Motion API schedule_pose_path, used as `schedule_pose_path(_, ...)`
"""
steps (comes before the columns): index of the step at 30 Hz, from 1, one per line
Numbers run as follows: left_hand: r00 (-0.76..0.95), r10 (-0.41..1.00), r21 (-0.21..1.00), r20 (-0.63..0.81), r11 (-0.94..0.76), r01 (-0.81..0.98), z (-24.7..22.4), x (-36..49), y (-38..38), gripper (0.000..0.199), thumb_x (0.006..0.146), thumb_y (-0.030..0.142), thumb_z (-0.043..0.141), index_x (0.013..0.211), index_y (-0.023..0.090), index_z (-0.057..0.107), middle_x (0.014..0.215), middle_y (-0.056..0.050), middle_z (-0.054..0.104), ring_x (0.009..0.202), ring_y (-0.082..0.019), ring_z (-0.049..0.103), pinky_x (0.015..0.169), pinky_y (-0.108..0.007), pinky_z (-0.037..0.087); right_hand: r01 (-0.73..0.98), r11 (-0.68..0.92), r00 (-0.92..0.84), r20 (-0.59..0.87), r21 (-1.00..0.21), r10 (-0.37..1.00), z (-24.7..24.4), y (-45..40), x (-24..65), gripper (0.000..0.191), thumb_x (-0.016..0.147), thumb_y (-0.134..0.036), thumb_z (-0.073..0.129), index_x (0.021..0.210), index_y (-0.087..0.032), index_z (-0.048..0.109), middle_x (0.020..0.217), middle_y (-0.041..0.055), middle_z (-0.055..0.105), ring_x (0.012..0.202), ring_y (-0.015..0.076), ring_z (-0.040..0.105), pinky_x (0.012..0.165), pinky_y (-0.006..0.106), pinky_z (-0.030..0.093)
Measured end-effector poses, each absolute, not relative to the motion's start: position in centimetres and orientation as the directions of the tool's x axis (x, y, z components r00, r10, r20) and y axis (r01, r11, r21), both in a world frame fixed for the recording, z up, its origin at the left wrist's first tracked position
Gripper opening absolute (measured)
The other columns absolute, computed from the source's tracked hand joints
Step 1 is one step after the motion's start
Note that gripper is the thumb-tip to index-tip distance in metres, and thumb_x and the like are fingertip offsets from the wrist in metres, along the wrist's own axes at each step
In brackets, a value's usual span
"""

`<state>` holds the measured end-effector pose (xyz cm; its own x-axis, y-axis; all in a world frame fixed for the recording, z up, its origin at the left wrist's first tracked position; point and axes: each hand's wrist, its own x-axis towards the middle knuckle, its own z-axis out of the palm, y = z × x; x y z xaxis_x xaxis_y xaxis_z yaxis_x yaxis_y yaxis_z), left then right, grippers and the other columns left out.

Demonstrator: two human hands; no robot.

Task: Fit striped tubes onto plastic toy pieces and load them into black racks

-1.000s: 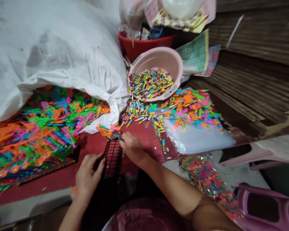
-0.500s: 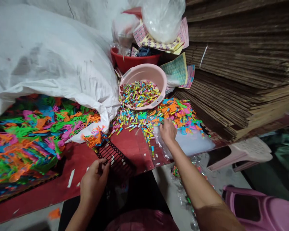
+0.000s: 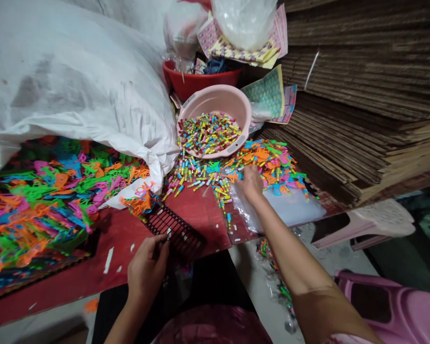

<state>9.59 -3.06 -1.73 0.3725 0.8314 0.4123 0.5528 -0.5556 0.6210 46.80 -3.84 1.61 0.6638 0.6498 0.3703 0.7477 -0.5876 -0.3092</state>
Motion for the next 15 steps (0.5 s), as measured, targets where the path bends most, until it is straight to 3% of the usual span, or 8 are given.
schedule_pose_path(3, 0.372, 0.83, 0.627, 0.416, -0.558, 0.543, -1.7, 9.8, -3.3, 0.016, 0.093, 0.031, 0.054, 0.101, 0.021, 0.063, 0.089, -0.002, 0.068, 0.079, -0.017, 0.066, 0.068, -0.027, 0.051, 0.664, -0.418, 0.711, 0.351, -0.62, 0.609, 1.2, -4.0, 46.7, 0.023, 0.068, -0.033, 0.066, 0.084, -0.02, 0.055, 0.081, 0.0022, 0.057, 0.073, 0.0178, 0.052, 0.064, 0.029, 0.04)
schedule_pose_path(6, 0.375, 0.811, 0.637, 0.449, -0.585, 0.502, -1.5, 10.2, -3.6, 0.015, 0.093, 0.028, 0.055, 0.104, 0.021, 0.063, 0.089, -0.003, 0.066, 0.08, -0.016, 0.065, 0.07, -0.027, 0.051, 0.381, -0.157, 0.785, 0.229, -0.911, 0.576, 1.2, -4.2, 45.5, 0.029, 0.065, -0.037, 0.063, 0.086, -0.021, 0.052, 0.062, -0.0052, 0.051, 0.056, 0.0149, 0.051, 0.054, 0.027, 0.04)
schedule_pose_path(8, 0.381, 0.786, 0.64, 0.487, -0.618, 0.456, -1.0, 10.4, -3.8, 0.015, 0.093, 0.024, 0.055, 0.105, 0.02, 0.063, 0.09, -0.003, 0.066, 0.083, -0.016, 0.064, 0.074, -0.027, 0.051, 0.241, -0.016, 0.804, 0.19, -0.97, 0.563, 1.7, -4.5, 44.2, 0.031, 0.065, -0.037, 0.063, 0.089, -0.021, 0.052, 0.059, -0.0069, 0.051, 0.049, 0.0138, 0.052, 0.049, 0.026, 0.04)
schedule_pose_path(10, 0.389, 0.759, 0.643, 0.523, -0.65, 0.404, -0.4, 10.8, -3.9, 0.015, 0.093, 0.02, 0.054, 0.106, 0.02, 0.063, 0.091, -0.003, 0.065, 0.086, -0.016, 0.063, 0.076, -0.027, 0.051, 0.219, 0.068, 0.785, 0.217, -0.973, 0.581, 2.6, -5.0, 42.5, 0.029, 0.065, -0.034, 0.064, 0.09, -0.02, 0.055, 0.059, -0.0068, 0.052, 0.047, 0.0127, 0.052, 0.047, 0.025, 0.04)
schedule_pose_path(15, 0.378, 0.742, 0.643, 0.554, -0.669, 0.373, 1.0, 11.7, -3.8, 0.018, 0.094, 0.018, 0.054, 0.109, 0.021, 0.064, 0.091, -0.004, 0.066, 0.086, -0.015, 0.061, 0.075, -0.027, 0.05, 0.217, 0.094, 0.606, 0.209, -0.972, 0.767, 4.9, -6.7, 36.8, 0.022, 0.074, -0.031, 0.067, 0.093, -0.02, 0.063, 0.064, -0.0054, 0.056, 0.051, 0.0103, 0.053, 0.051, 0.023, 0.042)
